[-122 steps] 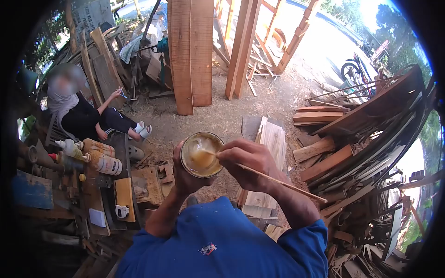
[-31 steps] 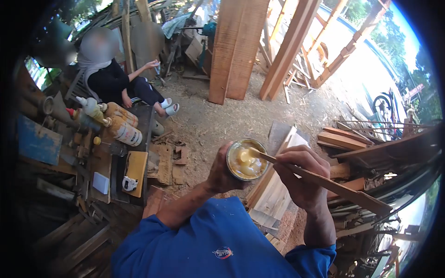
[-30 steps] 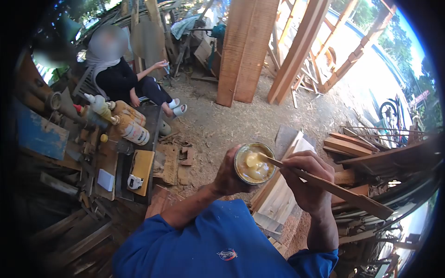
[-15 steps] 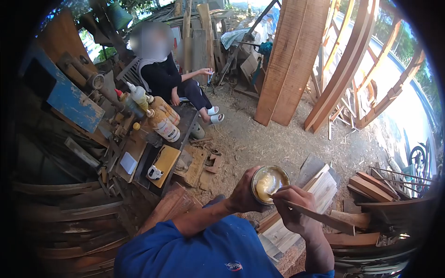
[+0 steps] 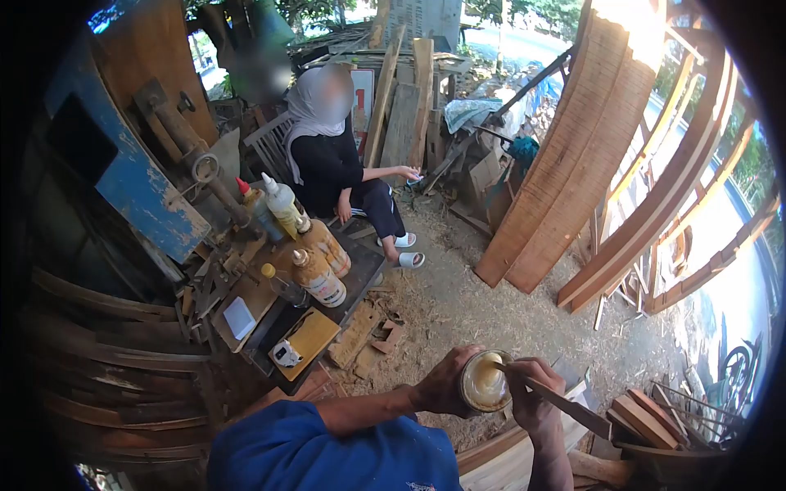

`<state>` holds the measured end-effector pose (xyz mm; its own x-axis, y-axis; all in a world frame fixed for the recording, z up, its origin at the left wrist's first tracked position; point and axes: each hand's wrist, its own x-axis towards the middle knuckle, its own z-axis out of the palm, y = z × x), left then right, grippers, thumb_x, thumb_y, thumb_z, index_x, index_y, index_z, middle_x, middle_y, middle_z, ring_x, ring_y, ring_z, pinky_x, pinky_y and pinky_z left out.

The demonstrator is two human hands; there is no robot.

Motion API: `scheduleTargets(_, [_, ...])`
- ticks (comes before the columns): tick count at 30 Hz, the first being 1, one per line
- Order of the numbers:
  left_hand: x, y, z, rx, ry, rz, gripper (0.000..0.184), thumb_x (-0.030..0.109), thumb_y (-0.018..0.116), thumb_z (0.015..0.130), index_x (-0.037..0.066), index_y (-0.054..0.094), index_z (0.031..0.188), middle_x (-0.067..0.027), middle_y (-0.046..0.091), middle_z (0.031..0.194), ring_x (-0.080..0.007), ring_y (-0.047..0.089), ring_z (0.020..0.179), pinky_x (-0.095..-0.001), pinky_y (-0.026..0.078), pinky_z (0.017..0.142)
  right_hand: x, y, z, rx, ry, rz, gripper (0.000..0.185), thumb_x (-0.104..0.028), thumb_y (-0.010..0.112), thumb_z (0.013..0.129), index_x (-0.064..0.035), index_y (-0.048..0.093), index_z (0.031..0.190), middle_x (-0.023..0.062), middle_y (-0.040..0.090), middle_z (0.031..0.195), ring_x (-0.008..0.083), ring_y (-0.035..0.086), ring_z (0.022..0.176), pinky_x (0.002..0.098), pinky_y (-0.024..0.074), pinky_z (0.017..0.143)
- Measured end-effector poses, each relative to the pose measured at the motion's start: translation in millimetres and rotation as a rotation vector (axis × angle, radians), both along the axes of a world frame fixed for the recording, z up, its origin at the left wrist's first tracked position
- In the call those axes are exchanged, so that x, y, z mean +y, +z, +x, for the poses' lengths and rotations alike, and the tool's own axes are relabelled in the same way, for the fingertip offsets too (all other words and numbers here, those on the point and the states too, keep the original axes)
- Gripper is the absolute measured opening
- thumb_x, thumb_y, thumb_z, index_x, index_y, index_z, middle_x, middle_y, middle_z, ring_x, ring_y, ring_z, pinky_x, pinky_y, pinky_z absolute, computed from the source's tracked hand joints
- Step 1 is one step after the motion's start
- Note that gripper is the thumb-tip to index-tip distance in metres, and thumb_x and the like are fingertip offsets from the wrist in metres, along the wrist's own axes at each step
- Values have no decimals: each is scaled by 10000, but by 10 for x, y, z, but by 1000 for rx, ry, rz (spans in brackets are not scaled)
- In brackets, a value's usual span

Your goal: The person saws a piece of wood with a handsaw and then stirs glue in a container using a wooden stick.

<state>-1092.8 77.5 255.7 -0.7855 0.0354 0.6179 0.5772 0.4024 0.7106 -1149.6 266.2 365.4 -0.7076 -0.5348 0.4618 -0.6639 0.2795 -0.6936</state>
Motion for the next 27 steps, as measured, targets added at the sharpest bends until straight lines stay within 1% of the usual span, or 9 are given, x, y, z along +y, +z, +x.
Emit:
scheduleTargets(4, [-409, 143, -179, -90, 100, 82, 964, 368, 950, 623, -18, 491, 1378, -235, 563, 1329, -427, 536, 1268, -507, 423, 1089, -258, 110, -145, -117, 89, 106, 76, 32, 734, 859, -10, 712, 918, 143, 715, 803, 287, 725, 731, 353, 554, 644])
scheduleTargets(7, [-508, 65, -279, -28, 112, 83, 967, 359, 957, 614, -18, 491, 1374, -236, 568, 1322, -426, 539, 1268, -503, 420, 1094, -667, 117, -217, -30, 189, 54, 77, 39, 720, 863, -11, 717, 922, 145, 727, 846, 279, 732, 742, 344, 562, 662])
scheduleTargets(11, [-752, 37, -313, 37, 209, 60, 1000, 350, 967, 596, -26, 484, 1386, -242, 561, 1327, -422, 537, 1273, -497, 414, 1102, -869, 148, -563, -8, 102, 75, 65, 36, 702, 867, -10, 707, 913, 146, 724, 844, 277, 739, 768, 353, 576, 684])
scheduleTargets(15, [-951, -191, -362, -79, 349, 136, 1073, 364, 979, 594, -35, 437, 1429, -249, 526, 1362, -420, 510, 1304, -490, 409, 1107, -1067, 311, -446, -24, 300, 167, 76, 36, 721, 866, -26, 718, 908, 130, 723, 843, 279, 738, 753, 346, 580, 666])
scheduleTargets(16, [-987, -204, -335, -97, 260, 61, 1297, 554, 967, 616, -39, 266, 1532, -276, 454, 1457, -456, 457, 1352, -532, 356, 1165, -1193, 371, -456, 38, 352, 130, 77, 35, 721, 869, -28, 720, 914, 129, 725, 849, 281, 737, 749, 347, 581, 666])
scheduleTargets(19, [-954, -112, -306, 8, 299, 8, 1310, 606, 945, 622, -38, 263, 1536, -274, 445, 1464, -454, 467, 1342, -529, 354, 1164, -1285, 304, -782, 58, 360, 97, 75, 30, 721, 878, -25, 721, 929, 133, 728, 864, 292, 734, 749, 355, 583, 669])
scheduleTargets(21, [-1057, -56, -268, -32, 320, -36, 1305, 612, 940, 628, -35, 263, 1537, -271, 448, 1462, -447, 472, 1345, -532, 360, 1159, -1243, 300, -905, -28, 329, 98, 74, 28, 723, 879, -24, 722, 932, 132, 729, 865, 301, 734, 754, 364, 586, 668])
scheduleTargets(23, [-1064, -24, -238, -107, 391, 86, 1313, 614, 945, 614, -26, 269, 1539, -263, 450, 1456, -433, 468, 1358, -532, 372, 1154, -1224, 333, -903, 32, 464, 109, 69, 15, 726, 883, -29, 722, 937, 136, 727, 863, 305, 735, 755, 374, 588, 668])
scheduleTargets(27, [-836, -21, -306, -117, 432, -38, 1315, 574, 973, 599, -25, 271, 1535, -251, 452, 1449, -416, 472, 1355, -510, 378, 1151, -1223, 239, -1009, 125, 638, 48, 76, -4, 731, 885, -34, 722, 955, 144, 729, 885, 311, 740, 773, 385, 591, 682])
